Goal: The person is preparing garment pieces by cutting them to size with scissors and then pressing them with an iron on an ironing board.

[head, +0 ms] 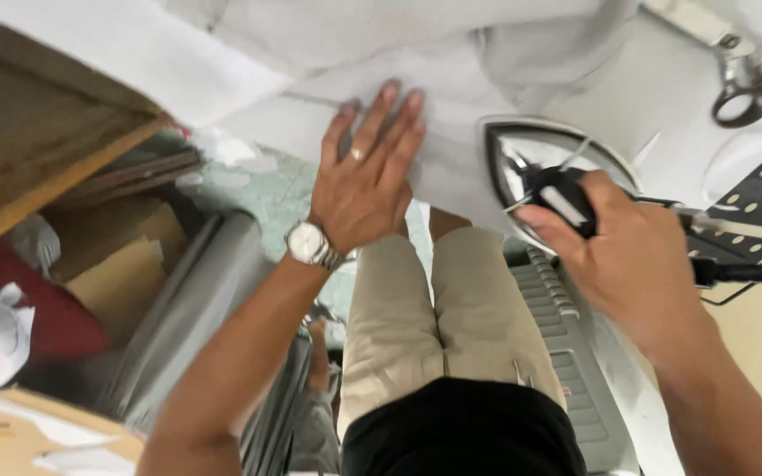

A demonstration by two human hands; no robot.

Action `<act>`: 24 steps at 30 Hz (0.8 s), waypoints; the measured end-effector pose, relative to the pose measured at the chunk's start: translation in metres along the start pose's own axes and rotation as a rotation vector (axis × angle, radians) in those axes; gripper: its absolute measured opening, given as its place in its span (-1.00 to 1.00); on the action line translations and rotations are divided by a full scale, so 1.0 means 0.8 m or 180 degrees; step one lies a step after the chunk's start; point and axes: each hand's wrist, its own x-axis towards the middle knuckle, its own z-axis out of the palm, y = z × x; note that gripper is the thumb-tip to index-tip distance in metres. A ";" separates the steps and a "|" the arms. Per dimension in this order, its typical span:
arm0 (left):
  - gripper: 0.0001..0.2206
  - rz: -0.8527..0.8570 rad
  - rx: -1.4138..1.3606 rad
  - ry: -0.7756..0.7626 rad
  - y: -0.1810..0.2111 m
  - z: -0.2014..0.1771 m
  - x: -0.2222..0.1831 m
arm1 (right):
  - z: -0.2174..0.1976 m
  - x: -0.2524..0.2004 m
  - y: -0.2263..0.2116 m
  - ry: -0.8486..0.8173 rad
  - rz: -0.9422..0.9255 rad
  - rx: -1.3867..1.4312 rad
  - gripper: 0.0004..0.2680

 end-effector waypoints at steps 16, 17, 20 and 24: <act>-0.54 0.0239 0.0286 -0.0117 -0.014 -0.005 -0.002 | -0.011 0.014 -0.005 0.0164 -0.0106 -0.0148 -0.37; -0.54 0.0205 0.0307 -0.0127 -0.016 -0.008 -0.002 | -0.016 0.014 -0.012 0.0147 -0.0143 -0.0154 -0.37; -0.56 0.0220 0.0211 -0.0087 -0.030 -0.005 -0.008 | -0.020 0.016 -0.023 -0.0195 -0.0084 -0.0263 -0.31; -0.51 -0.0291 0.0122 -0.0033 -0.048 -0.021 -0.019 | -0.013 0.018 -0.038 0.0262 -0.0744 -0.0336 -0.37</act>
